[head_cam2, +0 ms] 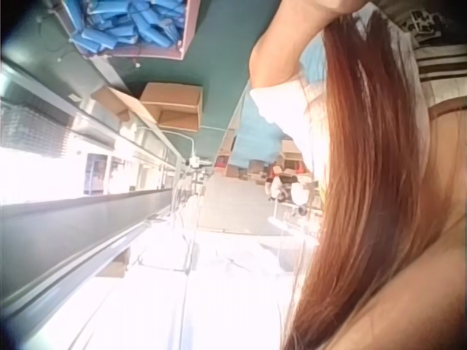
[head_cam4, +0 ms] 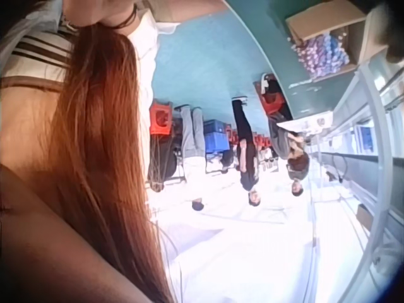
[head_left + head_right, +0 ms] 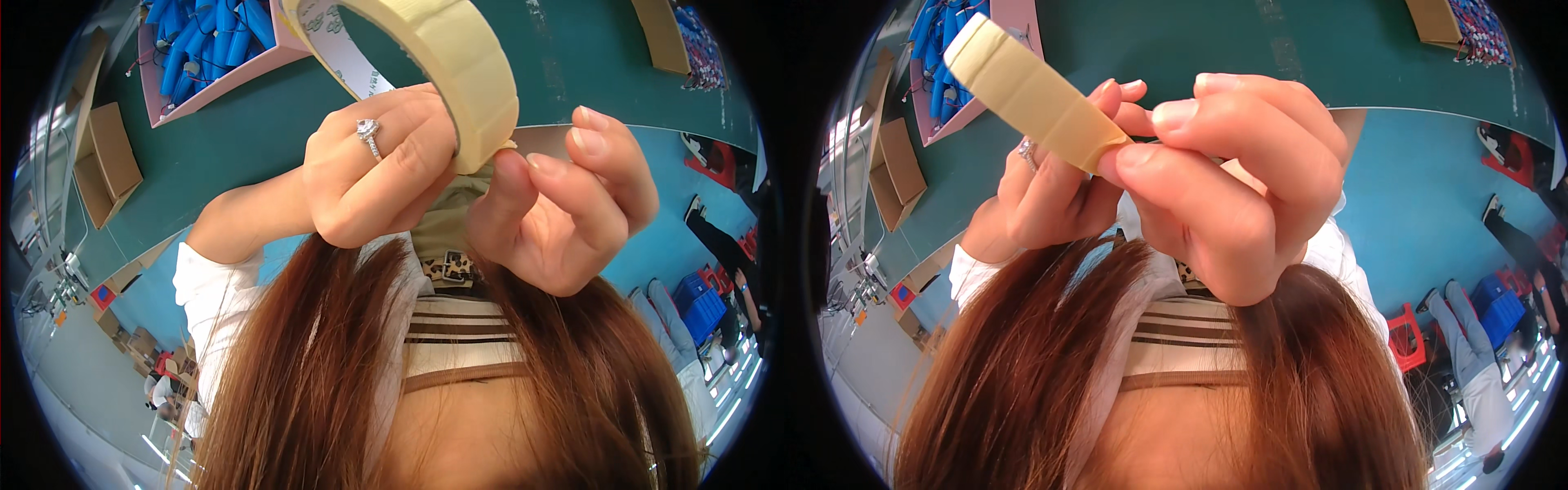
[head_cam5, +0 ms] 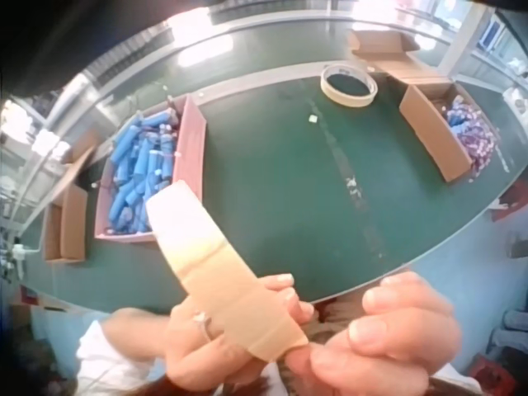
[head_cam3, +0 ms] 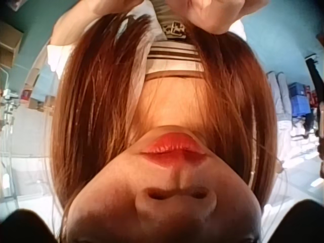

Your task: Manually applying tape to small blue electronic components at an assembly station.

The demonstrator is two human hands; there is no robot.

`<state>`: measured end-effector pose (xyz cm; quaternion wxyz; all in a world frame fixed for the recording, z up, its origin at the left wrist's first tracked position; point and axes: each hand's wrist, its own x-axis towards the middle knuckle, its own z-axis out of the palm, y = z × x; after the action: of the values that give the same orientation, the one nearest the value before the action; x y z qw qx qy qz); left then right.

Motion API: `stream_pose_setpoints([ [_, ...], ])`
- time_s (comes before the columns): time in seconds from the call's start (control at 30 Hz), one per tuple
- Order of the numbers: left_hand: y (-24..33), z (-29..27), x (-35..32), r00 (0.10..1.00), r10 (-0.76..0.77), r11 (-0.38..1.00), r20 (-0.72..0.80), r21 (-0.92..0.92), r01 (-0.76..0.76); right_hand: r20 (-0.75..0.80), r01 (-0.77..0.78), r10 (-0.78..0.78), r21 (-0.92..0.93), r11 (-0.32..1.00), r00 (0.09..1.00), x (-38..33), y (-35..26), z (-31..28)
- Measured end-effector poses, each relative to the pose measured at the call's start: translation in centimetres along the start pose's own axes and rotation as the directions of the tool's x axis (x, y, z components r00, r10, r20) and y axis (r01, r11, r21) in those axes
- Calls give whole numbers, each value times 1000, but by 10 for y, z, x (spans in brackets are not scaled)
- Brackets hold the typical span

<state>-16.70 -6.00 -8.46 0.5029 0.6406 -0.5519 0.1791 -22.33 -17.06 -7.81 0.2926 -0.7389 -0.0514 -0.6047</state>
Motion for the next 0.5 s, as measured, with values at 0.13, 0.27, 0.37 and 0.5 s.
stream_pose_setpoints([
  [0.13,-3,0,-2,999,47,996,-1,-75,-47,-13,1,-1,23,1000,1000,-1,-1,0],
  [0.27,-7,-2,-2,992,129,991,1,-33,-129,48,25,-26,26,999,999,-1,1,-5],
  [0.37,-9,-1,-3,993,111,993,28,-46,-110,90,49,-52,39,998,995,0,4,-8],
  [0.5,-11,2,-6,988,147,988,-41,-31,-148,97,34,-38,36,999,995,-2,1,-8],
])
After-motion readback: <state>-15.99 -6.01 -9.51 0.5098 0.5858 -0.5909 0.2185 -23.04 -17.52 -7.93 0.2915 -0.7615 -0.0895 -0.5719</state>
